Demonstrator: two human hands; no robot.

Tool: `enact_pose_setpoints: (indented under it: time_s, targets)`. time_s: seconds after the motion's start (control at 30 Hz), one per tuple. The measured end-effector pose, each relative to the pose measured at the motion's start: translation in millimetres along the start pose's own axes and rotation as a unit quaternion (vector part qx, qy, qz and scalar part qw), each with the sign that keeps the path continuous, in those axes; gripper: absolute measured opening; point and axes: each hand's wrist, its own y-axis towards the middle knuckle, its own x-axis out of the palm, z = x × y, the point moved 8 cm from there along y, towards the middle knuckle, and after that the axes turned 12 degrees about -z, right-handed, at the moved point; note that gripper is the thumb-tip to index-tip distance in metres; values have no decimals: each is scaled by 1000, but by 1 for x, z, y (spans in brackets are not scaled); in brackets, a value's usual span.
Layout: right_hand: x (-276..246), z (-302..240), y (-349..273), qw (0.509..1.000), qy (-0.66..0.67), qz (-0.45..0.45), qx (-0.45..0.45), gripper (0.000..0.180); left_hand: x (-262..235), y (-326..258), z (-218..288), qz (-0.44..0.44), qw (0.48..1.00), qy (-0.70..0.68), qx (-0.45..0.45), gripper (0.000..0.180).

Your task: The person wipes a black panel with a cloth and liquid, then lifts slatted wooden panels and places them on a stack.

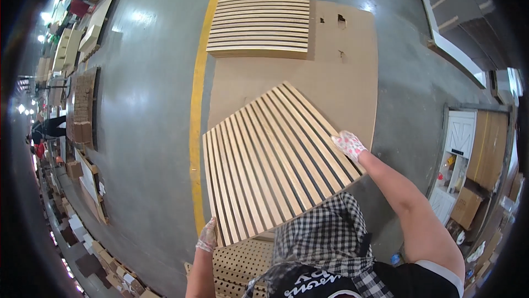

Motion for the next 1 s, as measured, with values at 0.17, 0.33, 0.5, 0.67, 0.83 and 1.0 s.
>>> enact_pose_setpoints:
  time_s: [0.17, 0.33, 0.5, 0.67, 0.83, 1.0]
  targets:
    - [-12, -58, 90, 997, -53, 5, -58, 48, -13, 53, -28, 126, 982, -124, 63, 40]
    - [-20, -123, 150, 991, -98, -16, -88, 47, -30, 91, -52, 147, 971, -136, 132, 43]
    - [-24, -158, 195, 986, -130, 0, -107, 46, 2, 130, -64, 159, 949, -224, 157, 46]
    - [-22, -142, 257, 981, -157, 11, -114, 45, 35, 188, -89, 138, 946, -251, 153, 50]
    - [-10, -109, 285, 978, -204, -19, -40, 44, 53, 226, -150, 175, 940, -286, 71, 56]
    - [-16, -80, 311, 984, -174, -24, -34, 46, 87, 261, -181, 170, 930, -327, 3, 58]
